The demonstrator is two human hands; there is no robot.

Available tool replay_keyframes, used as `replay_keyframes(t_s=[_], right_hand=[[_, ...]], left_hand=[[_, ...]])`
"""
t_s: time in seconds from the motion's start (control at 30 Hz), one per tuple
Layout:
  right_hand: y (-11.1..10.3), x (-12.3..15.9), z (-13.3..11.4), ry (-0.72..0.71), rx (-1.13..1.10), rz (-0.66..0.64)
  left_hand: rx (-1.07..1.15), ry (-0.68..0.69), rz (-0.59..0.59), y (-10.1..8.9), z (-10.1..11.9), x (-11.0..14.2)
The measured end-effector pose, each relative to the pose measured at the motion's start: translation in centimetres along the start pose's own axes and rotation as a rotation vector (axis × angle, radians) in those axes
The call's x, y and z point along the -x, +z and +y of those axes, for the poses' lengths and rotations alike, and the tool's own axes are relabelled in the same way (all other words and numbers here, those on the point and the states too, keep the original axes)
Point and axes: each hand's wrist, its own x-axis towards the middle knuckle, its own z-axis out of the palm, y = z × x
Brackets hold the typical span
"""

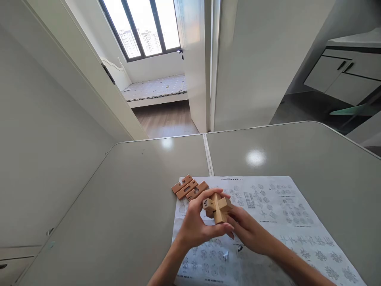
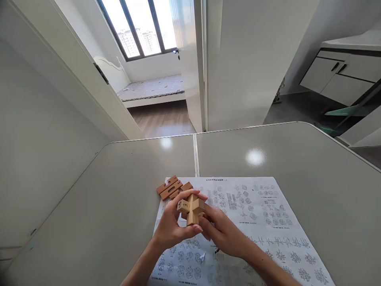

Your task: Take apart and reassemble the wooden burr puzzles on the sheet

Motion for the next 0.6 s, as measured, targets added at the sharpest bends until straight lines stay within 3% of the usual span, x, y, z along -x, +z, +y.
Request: replay_keyframes(t_s=[0.2, 0.4, 0.6], right_hand=[[-0.25, -0.10, 0.30, -0.148, 0.232, 0.103], [-0.47, -0.19, 0.33, -0.179, 0.240, 0.067], [-1.05, -0.23, -0.26, -0.155, 0.200, -0.018]], left_hand=[[-0.128, 0.095, -0.015, 0.26, 0.17, -0.11], [-0.225, 0.132, -0.007, 0.50, 0.24, -0.02], [-0.164, 0.137, -0.055, 0.36, 0.34, -0.24]])
